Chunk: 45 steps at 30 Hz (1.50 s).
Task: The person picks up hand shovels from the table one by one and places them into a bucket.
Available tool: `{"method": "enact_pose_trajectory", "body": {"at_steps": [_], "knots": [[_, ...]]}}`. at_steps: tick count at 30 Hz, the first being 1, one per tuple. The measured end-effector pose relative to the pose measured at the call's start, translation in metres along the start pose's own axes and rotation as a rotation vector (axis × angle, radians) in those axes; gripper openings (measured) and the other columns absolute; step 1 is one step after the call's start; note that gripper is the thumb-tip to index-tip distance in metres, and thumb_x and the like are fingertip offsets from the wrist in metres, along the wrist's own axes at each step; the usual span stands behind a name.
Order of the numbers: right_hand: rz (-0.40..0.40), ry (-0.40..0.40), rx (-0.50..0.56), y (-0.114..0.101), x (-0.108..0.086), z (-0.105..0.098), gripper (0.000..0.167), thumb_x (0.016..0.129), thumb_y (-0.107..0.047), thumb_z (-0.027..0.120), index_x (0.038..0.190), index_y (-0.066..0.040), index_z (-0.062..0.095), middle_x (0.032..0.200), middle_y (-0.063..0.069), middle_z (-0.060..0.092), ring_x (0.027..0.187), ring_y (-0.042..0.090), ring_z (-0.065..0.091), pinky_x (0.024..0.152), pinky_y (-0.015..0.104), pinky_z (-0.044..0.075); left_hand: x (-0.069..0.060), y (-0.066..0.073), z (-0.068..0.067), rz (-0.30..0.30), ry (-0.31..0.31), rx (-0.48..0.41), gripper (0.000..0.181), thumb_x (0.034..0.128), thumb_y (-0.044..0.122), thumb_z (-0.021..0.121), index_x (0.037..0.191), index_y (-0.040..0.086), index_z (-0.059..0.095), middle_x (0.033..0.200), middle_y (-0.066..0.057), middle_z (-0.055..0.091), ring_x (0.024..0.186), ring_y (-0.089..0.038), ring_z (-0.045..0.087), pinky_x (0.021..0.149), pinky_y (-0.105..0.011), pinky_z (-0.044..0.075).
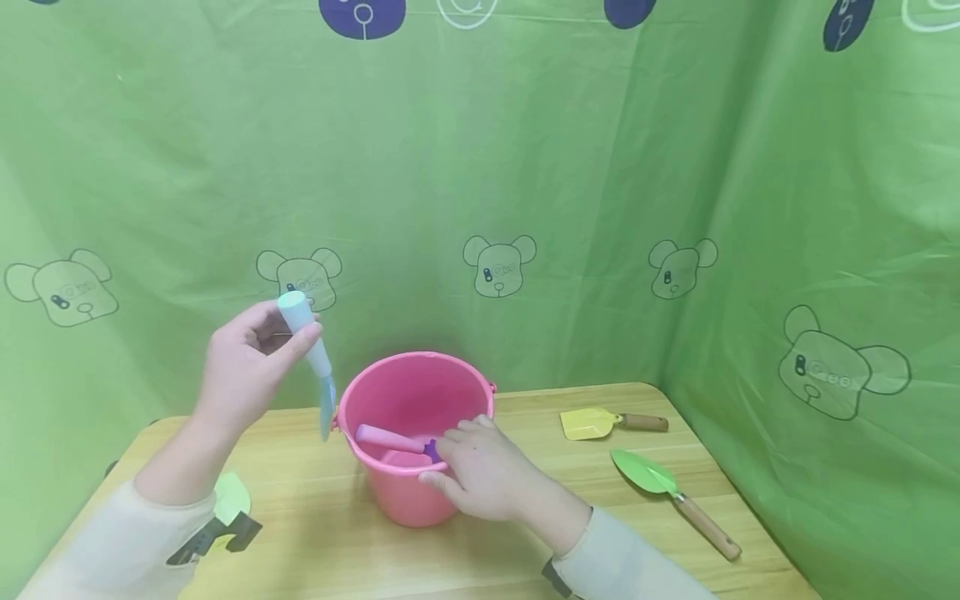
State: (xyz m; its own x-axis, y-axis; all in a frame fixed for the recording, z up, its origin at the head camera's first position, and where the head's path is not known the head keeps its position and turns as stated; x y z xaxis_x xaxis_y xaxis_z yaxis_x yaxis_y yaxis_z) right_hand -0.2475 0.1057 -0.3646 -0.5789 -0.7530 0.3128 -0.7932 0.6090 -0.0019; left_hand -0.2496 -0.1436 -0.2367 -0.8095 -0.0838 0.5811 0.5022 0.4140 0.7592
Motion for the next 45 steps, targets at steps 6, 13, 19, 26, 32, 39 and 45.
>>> {"method": "enact_pose_trajectory", "body": {"at_steps": [6,13,19,26,32,39,45], "knots": [[0.008,-0.006,0.002,0.000,0.000,0.002,0.031,0.100,-0.047,0.053,0.080,-0.023,0.052,0.074,-0.015,0.041,0.076,0.009,0.039,0.082,0.032,0.034,0.003,0.000,0.009,-0.017,-0.016,-0.075,0.036,0.0888,0.029,0.078,0.116,0.007,0.070,0.103,-0.004,0.072,0.092,-0.015,0.068,0.084,-0.024,0.054],[0.006,-0.001,0.002,-0.001,0.000,0.000,0.031,0.100,-0.046,0.055,0.080,-0.023,0.051,0.074,-0.014,0.041,0.076,0.009,0.039,0.081,0.032,0.034,0.005,0.005,0.015,-0.036,-0.024,-0.144,0.033,0.0892,0.026,0.078,0.114,0.005,0.070,0.103,-0.008,0.072,0.092,-0.015,0.069,0.085,-0.025,0.055],[0.010,-0.012,-0.002,0.001,0.000,-0.001,0.035,0.102,-0.052,0.047,0.081,-0.024,0.053,0.075,-0.015,0.043,0.076,0.008,0.040,0.083,0.032,0.036,0.006,0.008,0.021,-0.017,-0.016,-0.190,0.032,0.0887,0.023,0.078,0.114,0.005,0.070,0.103,-0.007,0.073,0.093,-0.016,0.069,0.086,-0.027,0.055],[0.004,-0.009,-0.001,0.001,0.001,0.000,0.037,0.102,-0.052,0.045,0.080,-0.024,0.052,0.075,-0.015,0.042,0.075,0.008,0.039,0.082,0.031,0.036,0.003,0.007,0.034,-0.020,-0.018,-0.250,0.030,0.0872,0.020,0.080,0.113,0.006,0.071,0.103,-0.008,0.073,0.092,-0.017,0.070,0.086,-0.029,0.056],[0.002,0.002,-0.003,0.000,0.000,0.000,0.035,0.101,-0.050,0.050,0.080,-0.023,0.051,0.074,-0.015,0.041,0.075,0.009,0.039,0.081,0.031,0.035,0.000,0.006,0.047,-0.026,-0.023,-0.282,0.029,0.0869,0.018,0.080,0.112,0.005,0.071,0.101,-0.009,0.074,0.092,-0.019,0.071,0.085,-0.030,0.056],[0.006,0.001,0.003,-0.001,0.000,-0.001,0.035,0.101,-0.050,0.051,0.079,-0.023,0.051,0.073,-0.014,0.040,0.075,0.009,0.039,0.081,0.031,0.034,-0.004,0.001,0.056,-0.050,-0.035,-0.286,0.030,0.0877,0.018,0.079,0.113,0.004,0.070,0.102,-0.009,0.074,0.093,-0.019,0.071,0.086,-0.030,0.056],[0.000,0.009,-0.001,-0.001,0.000,-0.001,0.034,0.100,-0.049,0.053,0.078,-0.023,0.049,0.073,-0.014,0.039,0.074,0.009,0.038,0.081,0.031,0.034,-0.009,-0.004,0.064,-0.062,-0.034,-0.299,0.029,0.0874,0.016,0.079,0.112,0.005,0.071,0.101,-0.009,0.074,0.094,-0.019,0.071,0.087,-0.030,0.056]]}}
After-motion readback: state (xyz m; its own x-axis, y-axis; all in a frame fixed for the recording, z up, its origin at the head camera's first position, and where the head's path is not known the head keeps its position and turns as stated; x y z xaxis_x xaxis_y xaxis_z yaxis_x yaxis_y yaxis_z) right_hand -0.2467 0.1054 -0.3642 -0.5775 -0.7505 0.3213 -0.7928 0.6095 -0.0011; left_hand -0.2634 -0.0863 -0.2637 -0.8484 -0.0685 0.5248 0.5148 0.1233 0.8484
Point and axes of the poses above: each hand's wrist, its own x-axis towards the middle knuckle, its own z-axis out of the palm, y = z × x, the point moved 6 cm from there along x, towards the middle knuckle
